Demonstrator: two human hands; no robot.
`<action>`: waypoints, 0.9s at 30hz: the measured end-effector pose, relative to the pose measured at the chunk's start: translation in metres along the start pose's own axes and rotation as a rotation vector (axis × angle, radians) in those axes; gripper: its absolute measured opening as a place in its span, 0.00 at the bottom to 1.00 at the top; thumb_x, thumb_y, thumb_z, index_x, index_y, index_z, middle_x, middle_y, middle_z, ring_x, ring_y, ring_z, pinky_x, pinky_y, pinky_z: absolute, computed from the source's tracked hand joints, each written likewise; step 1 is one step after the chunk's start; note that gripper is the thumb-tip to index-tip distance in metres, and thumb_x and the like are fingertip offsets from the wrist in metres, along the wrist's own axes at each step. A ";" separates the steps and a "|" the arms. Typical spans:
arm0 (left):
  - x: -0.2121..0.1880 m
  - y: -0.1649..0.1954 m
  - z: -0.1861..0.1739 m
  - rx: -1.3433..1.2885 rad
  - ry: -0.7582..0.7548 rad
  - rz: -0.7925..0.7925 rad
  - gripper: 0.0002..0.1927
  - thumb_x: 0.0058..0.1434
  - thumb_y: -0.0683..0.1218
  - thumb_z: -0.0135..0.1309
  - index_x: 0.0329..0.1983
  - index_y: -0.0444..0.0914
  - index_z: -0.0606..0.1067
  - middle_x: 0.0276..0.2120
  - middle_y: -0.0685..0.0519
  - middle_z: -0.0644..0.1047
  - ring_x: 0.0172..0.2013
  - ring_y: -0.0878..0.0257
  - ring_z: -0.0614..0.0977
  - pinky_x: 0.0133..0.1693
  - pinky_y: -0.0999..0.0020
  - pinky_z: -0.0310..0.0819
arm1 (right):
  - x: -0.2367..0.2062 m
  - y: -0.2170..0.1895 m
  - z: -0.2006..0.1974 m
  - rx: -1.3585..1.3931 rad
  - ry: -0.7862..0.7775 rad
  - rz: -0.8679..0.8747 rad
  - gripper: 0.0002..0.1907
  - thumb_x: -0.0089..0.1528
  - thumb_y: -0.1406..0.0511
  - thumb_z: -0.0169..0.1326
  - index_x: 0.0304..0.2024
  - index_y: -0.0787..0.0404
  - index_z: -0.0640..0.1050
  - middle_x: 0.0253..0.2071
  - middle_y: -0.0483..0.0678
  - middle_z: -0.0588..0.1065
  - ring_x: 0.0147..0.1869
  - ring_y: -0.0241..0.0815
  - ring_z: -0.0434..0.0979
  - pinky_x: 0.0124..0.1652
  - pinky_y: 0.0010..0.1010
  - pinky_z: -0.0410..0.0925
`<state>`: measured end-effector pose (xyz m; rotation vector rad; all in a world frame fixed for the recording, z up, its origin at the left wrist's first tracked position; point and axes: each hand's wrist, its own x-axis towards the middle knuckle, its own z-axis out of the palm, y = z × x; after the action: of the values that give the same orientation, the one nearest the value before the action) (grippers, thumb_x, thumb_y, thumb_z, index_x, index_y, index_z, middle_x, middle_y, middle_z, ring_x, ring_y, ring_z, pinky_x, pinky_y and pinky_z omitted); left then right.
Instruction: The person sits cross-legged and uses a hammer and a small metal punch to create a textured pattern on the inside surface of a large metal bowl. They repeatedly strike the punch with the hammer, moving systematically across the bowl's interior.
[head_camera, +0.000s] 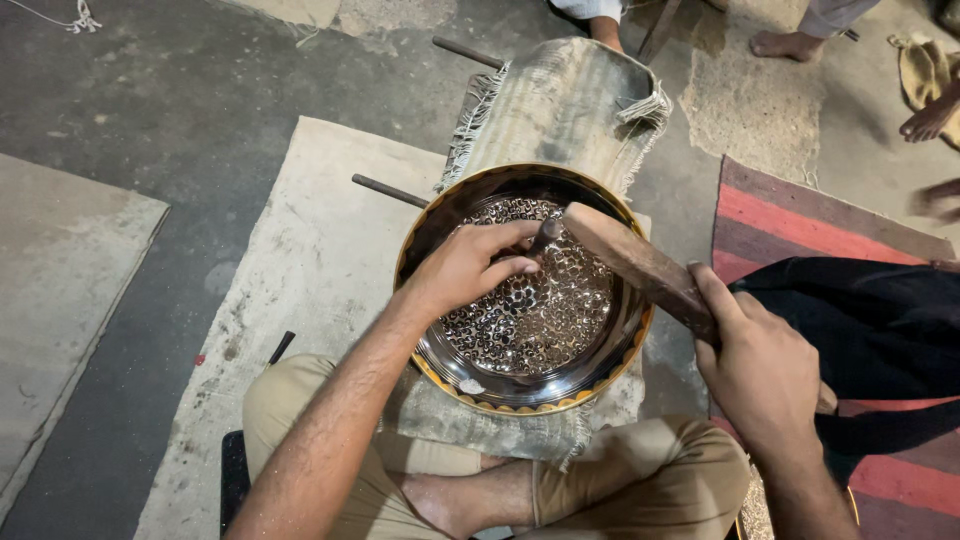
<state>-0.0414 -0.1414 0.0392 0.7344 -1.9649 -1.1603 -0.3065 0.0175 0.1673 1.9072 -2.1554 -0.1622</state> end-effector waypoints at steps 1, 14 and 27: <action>0.003 0.000 0.000 0.008 -0.020 0.036 0.26 0.61 0.49 0.61 0.63 0.43 0.74 0.46 0.48 0.84 0.46 0.57 0.87 0.49 0.62 0.82 | 0.000 0.001 0.001 -0.021 0.006 -0.007 0.38 0.53 0.64 0.63 0.67 0.44 0.72 0.37 0.48 0.76 0.40 0.52 0.80 0.40 0.42 0.72; 0.010 -0.009 0.001 0.021 -0.044 0.141 0.27 0.61 0.49 0.62 0.64 0.44 0.74 0.47 0.47 0.84 0.47 0.55 0.87 0.49 0.60 0.81 | 0.005 0.011 0.026 0.436 0.153 0.038 0.39 0.53 0.66 0.64 0.68 0.52 0.71 0.48 0.60 0.79 0.52 0.59 0.82 0.49 0.44 0.73; 0.023 -0.013 0.003 0.020 -0.124 0.240 0.26 0.61 0.51 0.63 0.62 0.41 0.75 0.56 0.48 0.81 0.51 0.54 0.85 0.54 0.60 0.79 | -0.022 0.024 0.039 0.276 0.038 0.202 0.37 0.53 0.59 0.66 0.66 0.50 0.73 0.45 0.60 0.80 0.49 0.61 0.81 0.46 0.47 0.73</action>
<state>-0.0556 -0.1636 0.0340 0.4300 -2.1037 -1.0626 -0.3370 0.0394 0.1335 1.7912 -2.4310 0.2195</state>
